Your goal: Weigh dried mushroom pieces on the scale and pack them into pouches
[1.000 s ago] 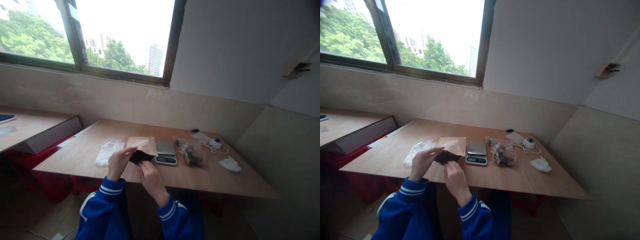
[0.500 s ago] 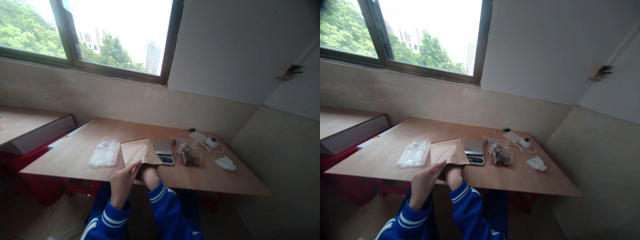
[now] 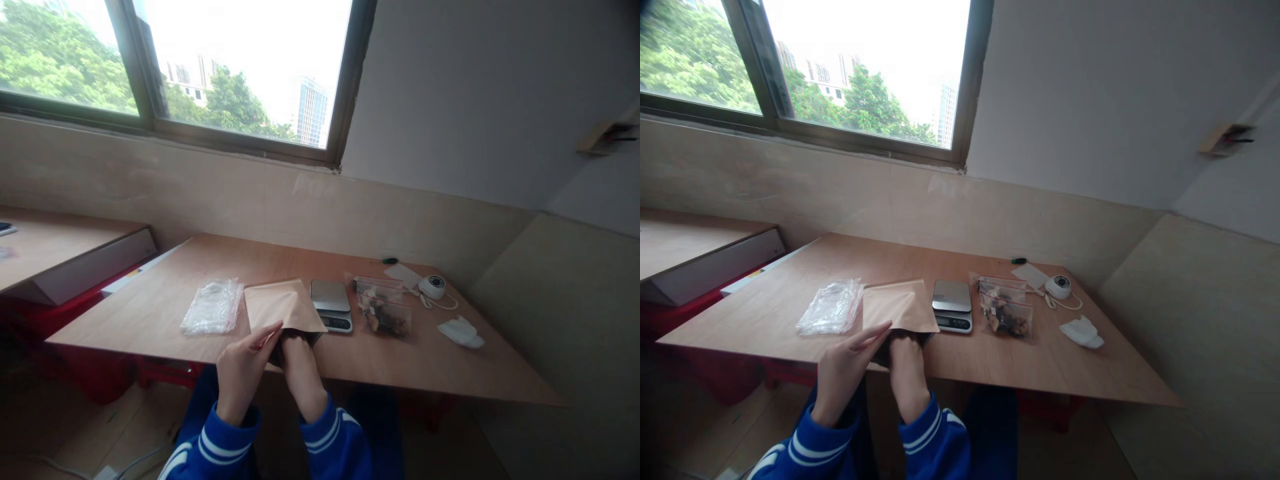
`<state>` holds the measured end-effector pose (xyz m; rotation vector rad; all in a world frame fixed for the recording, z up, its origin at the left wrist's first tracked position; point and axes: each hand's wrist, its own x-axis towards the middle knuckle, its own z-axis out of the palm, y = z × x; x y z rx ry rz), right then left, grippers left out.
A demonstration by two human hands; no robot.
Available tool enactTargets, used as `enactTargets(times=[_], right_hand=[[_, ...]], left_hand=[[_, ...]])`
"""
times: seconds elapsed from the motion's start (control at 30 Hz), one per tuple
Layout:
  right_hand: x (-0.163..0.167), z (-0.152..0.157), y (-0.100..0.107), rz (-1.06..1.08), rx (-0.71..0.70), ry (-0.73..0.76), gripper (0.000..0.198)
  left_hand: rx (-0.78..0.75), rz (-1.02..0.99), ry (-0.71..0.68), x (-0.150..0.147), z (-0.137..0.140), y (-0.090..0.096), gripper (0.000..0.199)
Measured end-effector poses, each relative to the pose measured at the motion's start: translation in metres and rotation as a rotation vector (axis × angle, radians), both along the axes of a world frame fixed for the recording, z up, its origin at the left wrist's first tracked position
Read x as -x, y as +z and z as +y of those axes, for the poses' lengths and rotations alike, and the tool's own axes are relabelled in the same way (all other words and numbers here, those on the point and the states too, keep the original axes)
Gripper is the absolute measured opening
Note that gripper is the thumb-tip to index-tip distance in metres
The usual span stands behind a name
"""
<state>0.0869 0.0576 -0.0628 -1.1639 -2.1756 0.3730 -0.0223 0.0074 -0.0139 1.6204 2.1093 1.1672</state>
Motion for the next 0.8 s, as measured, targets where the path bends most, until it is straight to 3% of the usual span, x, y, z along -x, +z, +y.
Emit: enactTargets(times=[0.13,0.33,0.6,0.8], right_hand=[[-0.013,-0.017,0.020,-0.099,0.020,-0.027,0.034],[-0.027,-0.015,0.038,-0.073,-0.118,-0.032,0.027],[-0.027,-0.008,0.045,0.064,-0.449,-0.106,0.022],[-0.028,-0.003,0.058,0.268,-0.520,-0.097,0.022]], left_hand=[[0.054,0.044,0.013,0.002,0.002,0.011,0.022],[0.096,0.163,-0.028,0.007,0.017,0.035,0.025],[0.093,0.211,-0.055,0.014,0.033,0.056,0.025],[0.042,0.205,-0.074,0.018,0.044,0.065,0.026]])
